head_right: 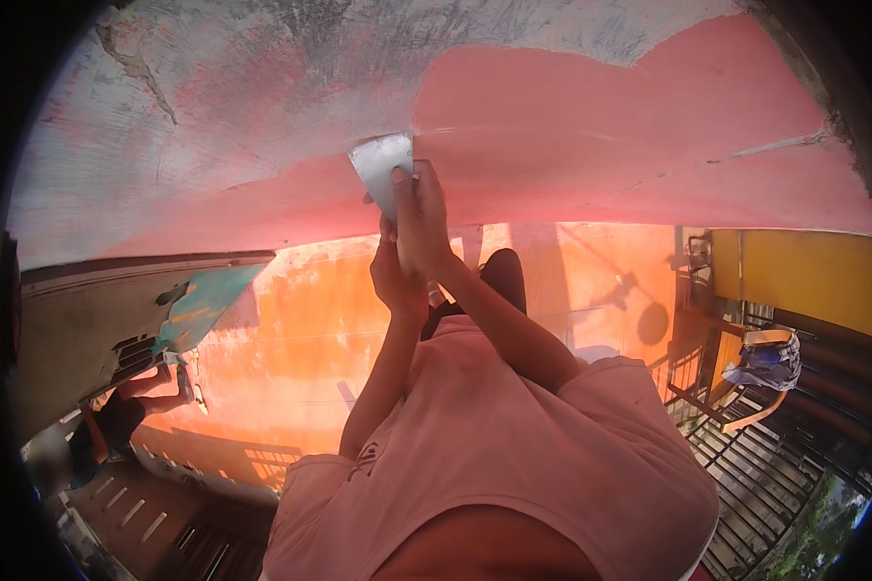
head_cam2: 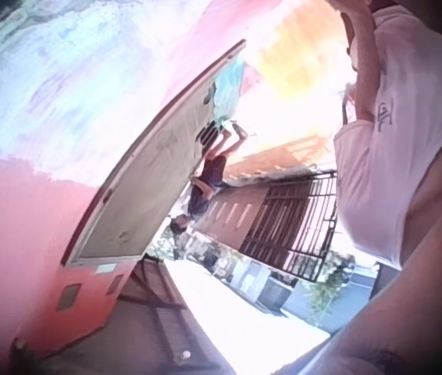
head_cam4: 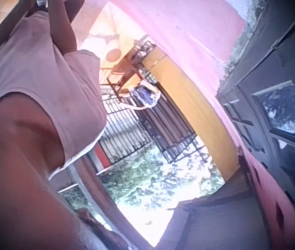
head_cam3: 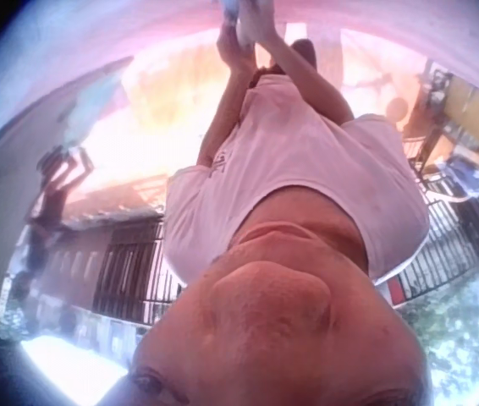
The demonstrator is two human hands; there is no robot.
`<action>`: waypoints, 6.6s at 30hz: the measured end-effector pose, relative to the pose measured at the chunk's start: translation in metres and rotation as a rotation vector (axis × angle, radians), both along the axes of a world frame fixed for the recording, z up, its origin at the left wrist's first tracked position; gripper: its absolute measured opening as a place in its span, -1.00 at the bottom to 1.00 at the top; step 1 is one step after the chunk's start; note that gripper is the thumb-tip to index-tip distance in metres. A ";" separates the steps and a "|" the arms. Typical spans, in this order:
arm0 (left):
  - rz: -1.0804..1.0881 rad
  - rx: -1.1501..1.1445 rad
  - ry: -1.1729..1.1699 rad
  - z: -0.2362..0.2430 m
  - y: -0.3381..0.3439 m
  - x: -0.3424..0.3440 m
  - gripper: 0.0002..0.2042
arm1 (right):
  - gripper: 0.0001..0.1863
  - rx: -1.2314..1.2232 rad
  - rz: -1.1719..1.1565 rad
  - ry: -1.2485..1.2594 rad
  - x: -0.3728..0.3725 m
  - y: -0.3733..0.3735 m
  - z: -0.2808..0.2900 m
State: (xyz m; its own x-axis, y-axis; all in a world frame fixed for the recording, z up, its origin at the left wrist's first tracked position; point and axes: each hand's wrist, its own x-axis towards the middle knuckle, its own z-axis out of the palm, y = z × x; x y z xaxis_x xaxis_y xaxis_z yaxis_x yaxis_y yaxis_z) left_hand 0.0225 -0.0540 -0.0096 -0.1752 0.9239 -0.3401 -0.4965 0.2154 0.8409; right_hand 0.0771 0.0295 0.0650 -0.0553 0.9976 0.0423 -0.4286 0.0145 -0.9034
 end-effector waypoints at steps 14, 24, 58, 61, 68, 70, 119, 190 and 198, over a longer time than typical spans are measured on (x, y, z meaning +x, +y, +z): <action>-0.176 0.135 -1.009 0.037 0.031 0.015 -0.24 | -0.71 -0.059 0.059 -0.003 0.006 0.008 -0.009; -0.302 0.217 -1.240 0.039 0.045 0.018 -0.17 | -0.70 -0.050 0.071 0.008 0.008 0.011 0.026; -0.269 0.069 -1.154 0.073 0.044 0.017 -0.32 | -0.73 -0.074 0.093 0.056 0.010 0.012 0.043; -0.343 0.148 -1.054 0.072 0.047 0.015 -0.33 | -0.72 -0.170 0.016 0.311 0.002 0.005 0.045; -0.280 0.084 -1.087 0.072 0.045 0.020 -0.33 | -0.63 -0.179 0.118 0.262 0.008 0.008 0.042; -0.314 0.118 -1.105 0.075 0.048 0.021 -0.32 | -0.65 -0.190 0.075 0.342 0.006 0.003 0.050; -0.275 0.076 -1.124 0.020 0.031 0.030 -0.37 | -0.74 -0.200 0.092 0.047 0.016 0.003 0.010; -0.381 0.195 -1.042 0.096 0.054 0.025 -0.41 | -0.61 -0.097 0.081 0.067 0.021 0.012 0.081; -0.417 0.218 -1.070 0.104 0.054 0.025 -0.43 | -0.63 -0.092 0.068 0.006 0.018 0.013 0.095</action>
